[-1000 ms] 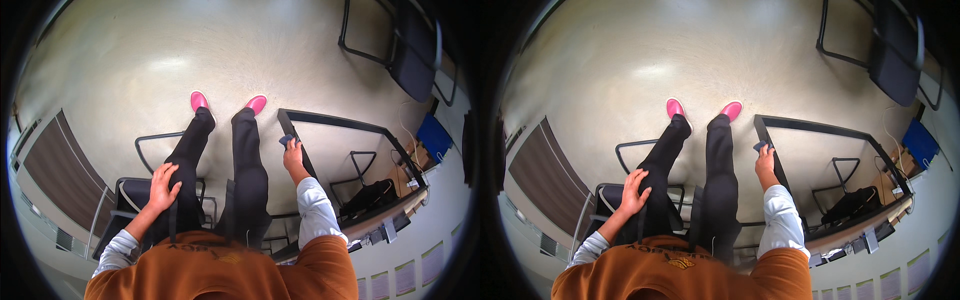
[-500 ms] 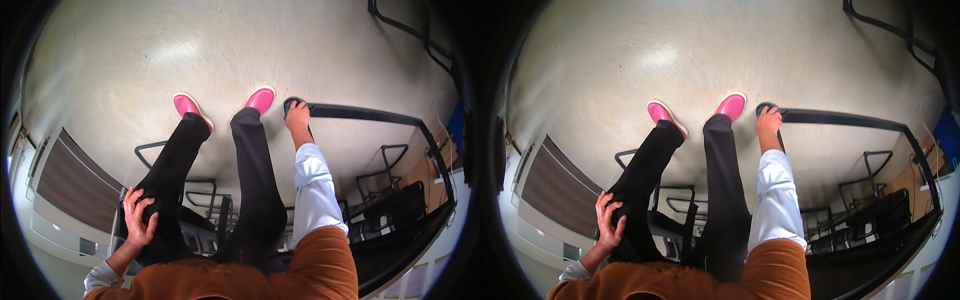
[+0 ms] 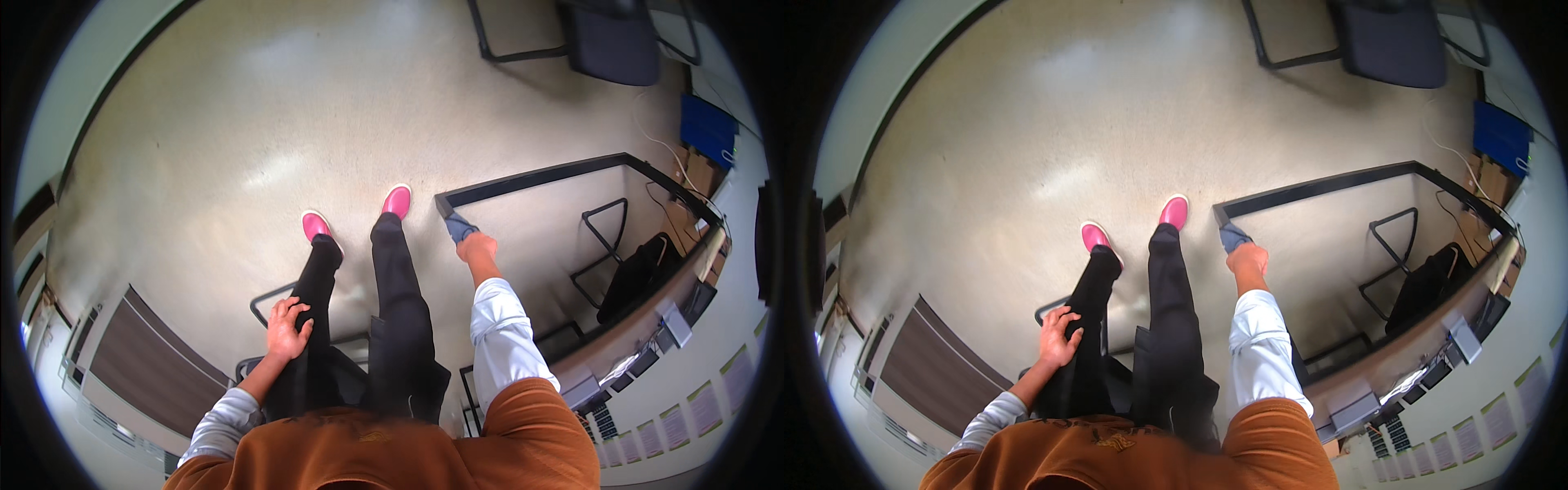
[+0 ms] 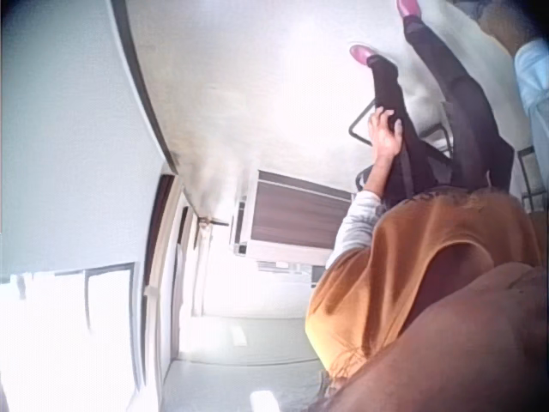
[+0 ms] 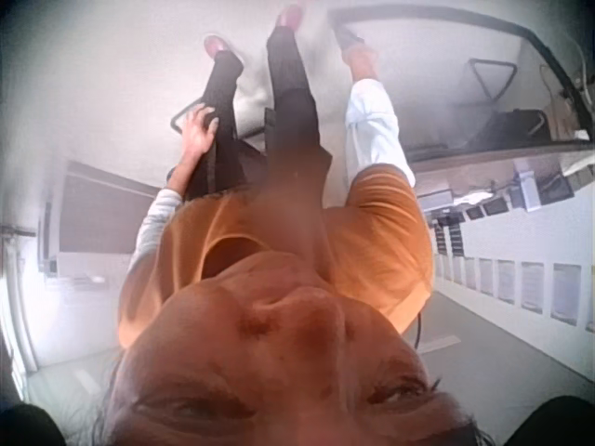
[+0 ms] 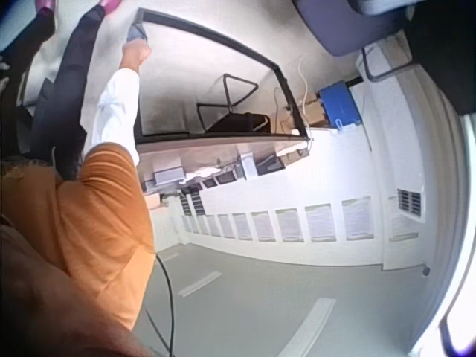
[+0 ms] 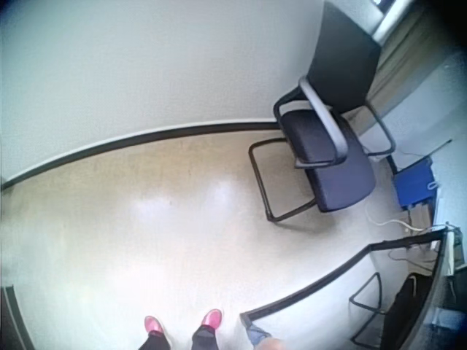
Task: The person wipes the surface of a large wooden conference table with a grey cloth, moving around the table and under a chair to clean the frame and seat.
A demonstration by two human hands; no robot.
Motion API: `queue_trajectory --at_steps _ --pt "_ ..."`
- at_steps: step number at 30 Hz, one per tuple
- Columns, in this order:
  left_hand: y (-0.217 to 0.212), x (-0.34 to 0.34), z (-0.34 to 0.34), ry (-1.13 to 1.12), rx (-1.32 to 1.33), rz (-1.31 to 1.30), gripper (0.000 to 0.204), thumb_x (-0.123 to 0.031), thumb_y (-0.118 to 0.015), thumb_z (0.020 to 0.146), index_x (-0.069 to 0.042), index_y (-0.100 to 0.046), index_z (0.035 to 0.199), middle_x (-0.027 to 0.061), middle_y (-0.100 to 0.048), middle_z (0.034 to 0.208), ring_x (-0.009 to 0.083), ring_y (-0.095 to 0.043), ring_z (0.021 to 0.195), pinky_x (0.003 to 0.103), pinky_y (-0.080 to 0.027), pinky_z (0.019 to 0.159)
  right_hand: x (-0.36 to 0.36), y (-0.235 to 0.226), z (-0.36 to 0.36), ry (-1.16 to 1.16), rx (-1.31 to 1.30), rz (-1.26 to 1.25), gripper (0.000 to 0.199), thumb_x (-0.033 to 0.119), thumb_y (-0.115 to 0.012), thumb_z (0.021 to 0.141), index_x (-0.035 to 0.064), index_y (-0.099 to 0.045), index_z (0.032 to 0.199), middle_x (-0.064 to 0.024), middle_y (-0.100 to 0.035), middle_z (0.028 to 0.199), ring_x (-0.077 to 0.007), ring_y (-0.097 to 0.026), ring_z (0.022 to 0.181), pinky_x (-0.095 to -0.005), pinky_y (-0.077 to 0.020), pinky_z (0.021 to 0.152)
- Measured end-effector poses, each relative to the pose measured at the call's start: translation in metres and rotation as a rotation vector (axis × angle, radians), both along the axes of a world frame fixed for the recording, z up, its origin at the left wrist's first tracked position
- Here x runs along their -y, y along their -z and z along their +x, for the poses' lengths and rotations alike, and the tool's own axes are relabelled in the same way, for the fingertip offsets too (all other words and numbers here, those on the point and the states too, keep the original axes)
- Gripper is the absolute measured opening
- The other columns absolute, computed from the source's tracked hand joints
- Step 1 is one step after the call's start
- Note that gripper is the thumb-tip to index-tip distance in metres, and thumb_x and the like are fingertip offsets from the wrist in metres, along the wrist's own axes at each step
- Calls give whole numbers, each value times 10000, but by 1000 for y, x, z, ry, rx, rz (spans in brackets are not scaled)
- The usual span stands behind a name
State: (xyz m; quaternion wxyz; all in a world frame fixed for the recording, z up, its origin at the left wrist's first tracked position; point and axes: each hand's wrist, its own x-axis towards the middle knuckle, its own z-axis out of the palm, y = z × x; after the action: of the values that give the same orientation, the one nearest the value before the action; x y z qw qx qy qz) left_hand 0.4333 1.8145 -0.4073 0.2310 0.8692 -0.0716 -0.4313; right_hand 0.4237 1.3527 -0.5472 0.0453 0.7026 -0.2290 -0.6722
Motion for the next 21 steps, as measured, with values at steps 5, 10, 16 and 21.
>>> queue_trajectory --at_steps 5,10,16,21 --pt "-1 -16 14 51 -93 73 444 -260 -707 810 -172 -562 1221 126 -544 1259 332 -493 1174 423 -406 1014 -1 -99 7 16 -41 -24 336 268 -562 857 123 -707 1123 -29 -682 1171 -259 -703 935 -464 -584 615" --pt "-26 6 97 -71 -277 48 460 -251 -685 847 -176 -529 1273 74 -654 1008 231 -656 867 372 -531 816 16 -135 13 129 -69 27 331 257 -560 857 88 -712 1097 -62 -705 1092 -270 -717 791 -466 -579 602" --pt "-62 98 214 98 -61 78 477 -253 -669 855 -168 -515 1298 85 -679 1004 223 -684 820 360 -549 764 37 -135 55 479 268 124 362 360 -592 836 113 -720 1067 -106 -700 1082 -277 -698 924 -430 -558 750" --pt "-89 240 280 215 15 -168 480 -210 -662 854 -120 -515 1302 126 -658 1059 264 -662 906 381 -532 815 61 -136 118 1124 620 -33 515 485 -619 812 77 -674 1121 -187 -631 1206 -323 -592 1149 -399 -453 993"
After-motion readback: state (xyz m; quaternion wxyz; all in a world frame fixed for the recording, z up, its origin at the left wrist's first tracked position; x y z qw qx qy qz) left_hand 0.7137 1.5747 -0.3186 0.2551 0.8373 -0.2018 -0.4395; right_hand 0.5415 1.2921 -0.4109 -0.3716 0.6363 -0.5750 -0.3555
